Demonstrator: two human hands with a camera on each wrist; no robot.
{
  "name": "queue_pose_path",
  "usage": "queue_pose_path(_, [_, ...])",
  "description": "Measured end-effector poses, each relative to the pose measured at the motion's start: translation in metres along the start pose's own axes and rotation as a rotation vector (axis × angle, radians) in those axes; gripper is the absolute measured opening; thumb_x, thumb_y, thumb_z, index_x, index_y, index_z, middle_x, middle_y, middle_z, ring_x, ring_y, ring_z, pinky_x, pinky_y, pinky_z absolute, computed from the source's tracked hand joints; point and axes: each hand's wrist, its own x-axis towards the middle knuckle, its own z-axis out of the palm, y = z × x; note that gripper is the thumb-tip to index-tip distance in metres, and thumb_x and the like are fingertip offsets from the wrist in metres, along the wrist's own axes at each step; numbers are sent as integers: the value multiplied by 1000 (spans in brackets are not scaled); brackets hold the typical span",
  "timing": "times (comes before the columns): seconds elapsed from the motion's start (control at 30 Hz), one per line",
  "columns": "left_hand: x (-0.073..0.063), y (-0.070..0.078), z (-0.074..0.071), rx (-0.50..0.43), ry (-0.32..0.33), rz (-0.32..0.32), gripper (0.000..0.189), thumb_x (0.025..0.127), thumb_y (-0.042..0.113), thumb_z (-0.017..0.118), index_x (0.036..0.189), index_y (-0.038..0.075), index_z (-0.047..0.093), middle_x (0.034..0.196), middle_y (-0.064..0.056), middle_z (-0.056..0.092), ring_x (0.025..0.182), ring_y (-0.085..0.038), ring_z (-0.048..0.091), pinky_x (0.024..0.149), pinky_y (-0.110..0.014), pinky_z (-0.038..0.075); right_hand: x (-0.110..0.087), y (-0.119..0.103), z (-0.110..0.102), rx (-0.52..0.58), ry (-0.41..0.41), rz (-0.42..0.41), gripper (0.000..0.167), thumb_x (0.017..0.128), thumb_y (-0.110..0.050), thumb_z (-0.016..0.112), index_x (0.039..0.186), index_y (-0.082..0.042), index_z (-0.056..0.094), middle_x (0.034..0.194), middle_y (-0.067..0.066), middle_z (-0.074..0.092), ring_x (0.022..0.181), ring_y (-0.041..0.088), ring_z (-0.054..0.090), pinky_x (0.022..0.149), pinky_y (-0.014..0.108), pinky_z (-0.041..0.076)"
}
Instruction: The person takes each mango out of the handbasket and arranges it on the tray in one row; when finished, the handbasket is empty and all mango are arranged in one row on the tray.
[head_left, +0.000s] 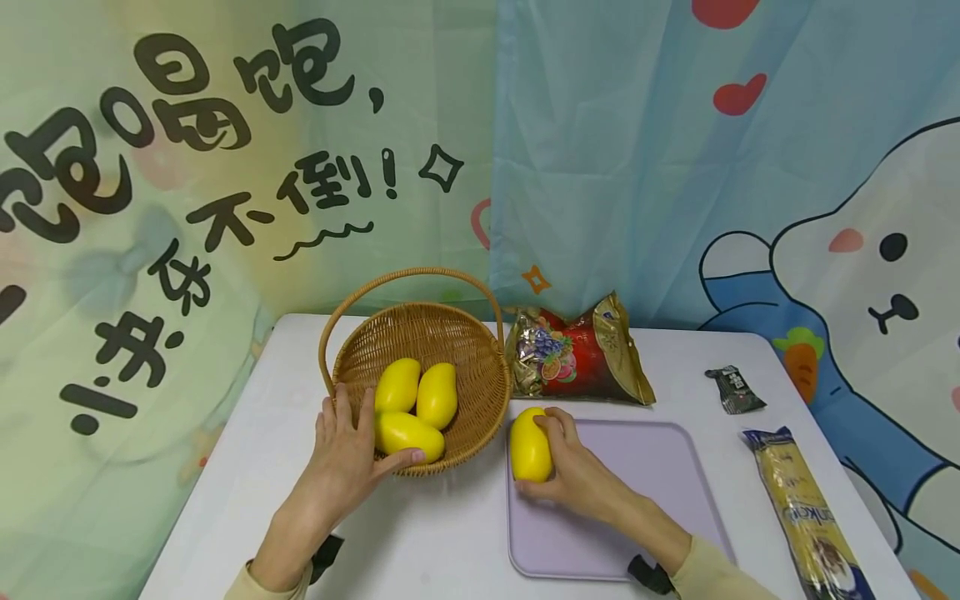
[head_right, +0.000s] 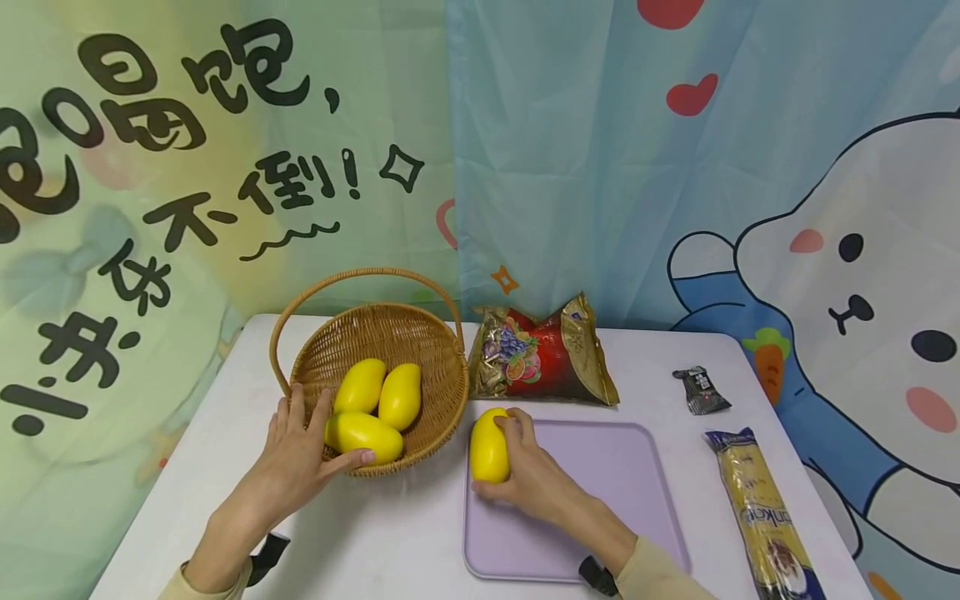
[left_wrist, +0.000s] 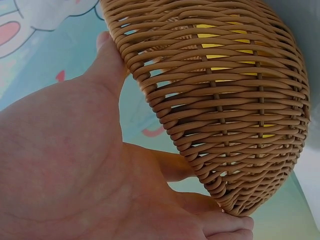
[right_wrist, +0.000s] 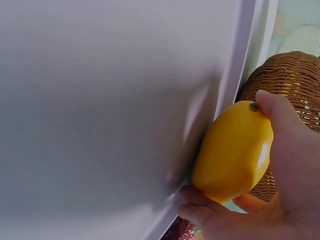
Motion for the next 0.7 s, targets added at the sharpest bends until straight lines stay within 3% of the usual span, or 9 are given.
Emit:
queue_pose_path(0.27, [-1,0,0,-8,2,3,115,85,70,65,158,-7,19,158,-46,2,146,-66,3,118,-71,12,-2,0,-1,-49,15,-33,99,76,-52,86,149,-6,36,156,18,29,101,21,64,95,41,57])
queue_pose_path(0.7, [0,0,0,-15,4,8,114,86,69,65,158,-7,19,158,-47,2,145,-67,3,117,-73,13,-6,7,-2,-34,25,-49,105,73,-52,88,151,-6,33,157,20,34,128,32,57,108,50,49])
